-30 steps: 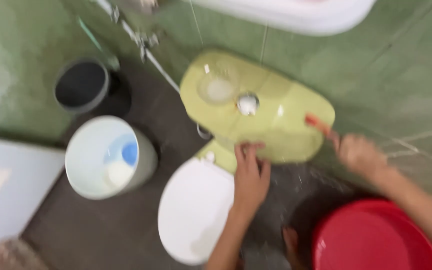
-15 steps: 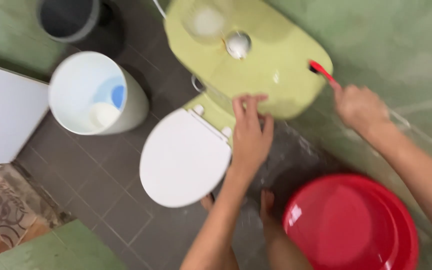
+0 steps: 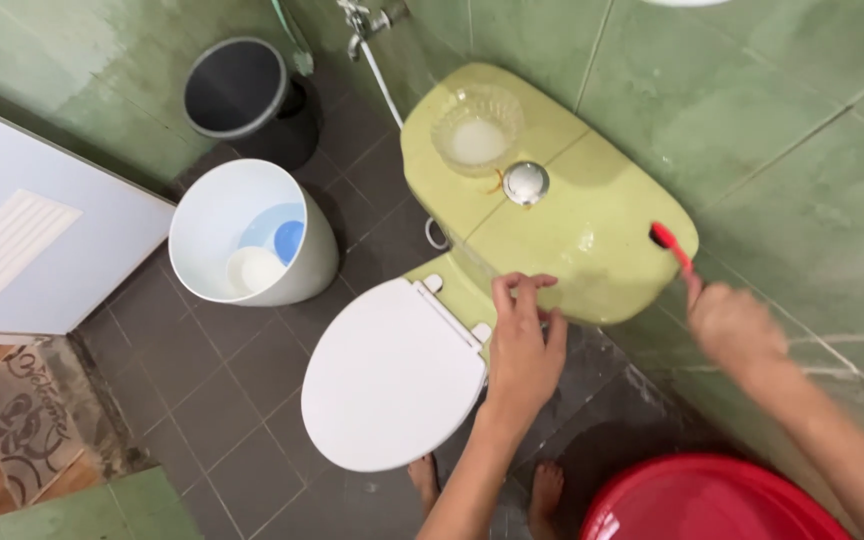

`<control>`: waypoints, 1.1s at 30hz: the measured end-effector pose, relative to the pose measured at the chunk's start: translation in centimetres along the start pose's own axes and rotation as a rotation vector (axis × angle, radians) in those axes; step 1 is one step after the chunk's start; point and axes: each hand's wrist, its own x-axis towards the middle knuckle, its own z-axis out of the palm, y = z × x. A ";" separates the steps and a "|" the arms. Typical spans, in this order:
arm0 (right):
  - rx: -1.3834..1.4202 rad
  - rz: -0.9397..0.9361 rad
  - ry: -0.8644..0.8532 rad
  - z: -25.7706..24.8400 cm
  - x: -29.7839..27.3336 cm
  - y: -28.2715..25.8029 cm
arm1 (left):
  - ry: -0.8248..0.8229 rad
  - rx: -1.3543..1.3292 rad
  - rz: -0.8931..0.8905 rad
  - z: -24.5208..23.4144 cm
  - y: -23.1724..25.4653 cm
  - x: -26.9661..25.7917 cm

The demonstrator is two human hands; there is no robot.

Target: Scrubbing and rinsing the exterior of a toilet tank using a small brush and water.

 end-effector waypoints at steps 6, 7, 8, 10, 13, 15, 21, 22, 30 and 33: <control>-0.094 -0.166 0.143 4.0 -0.3 2.6 | -0.005 -0.051 -0.009 0.8 -0.2 -0.4; -0.098 -0.167 0.159 4.2 -0.3 2.3 | 0.005 -0.053 0.003 1.0 -0.2 -0.4; -0.135 -0.220 0.191 4.3 -0.3 2.0 | 0.009 -0.031 -0.002 1.2 -0.2 -0.5; -0.171 -0.271 0.235 4.1 -0.2 1.2 | 0.020 -0.004 0.001 1.5 -0.2 -0.4; 0.294 0.150 -0.175 4.3 -0.6 1.1 | 0.006 -0.023 -0.019 2.0 -0.6 -0.9; -0.045 0.039 0.002 6.7 0.7 2.1 | -0.009 0.004 -0.034 2.5 -1.4 -0.7; 0.390 0.456 -0.555 1.8 2.2 0.0 | -0.064 -0.004 -0.151 2.1 -0.2 -0.5; 0.390 0.450 -0.548 2.9 2.0 0.2 | -0.056 -0.005 -0.148 2.3 -0.4 -0.4; 0.065 0.323 -0.325 0.9 1.9 -0.4 | -0.057 -0.007 -0.103 3.2 0.2 0.0; 0.370 0.268 -0.320 1.5 1.0 -1.8 | -0.025 -0.025 -0.084 3.7 -0.4 0.2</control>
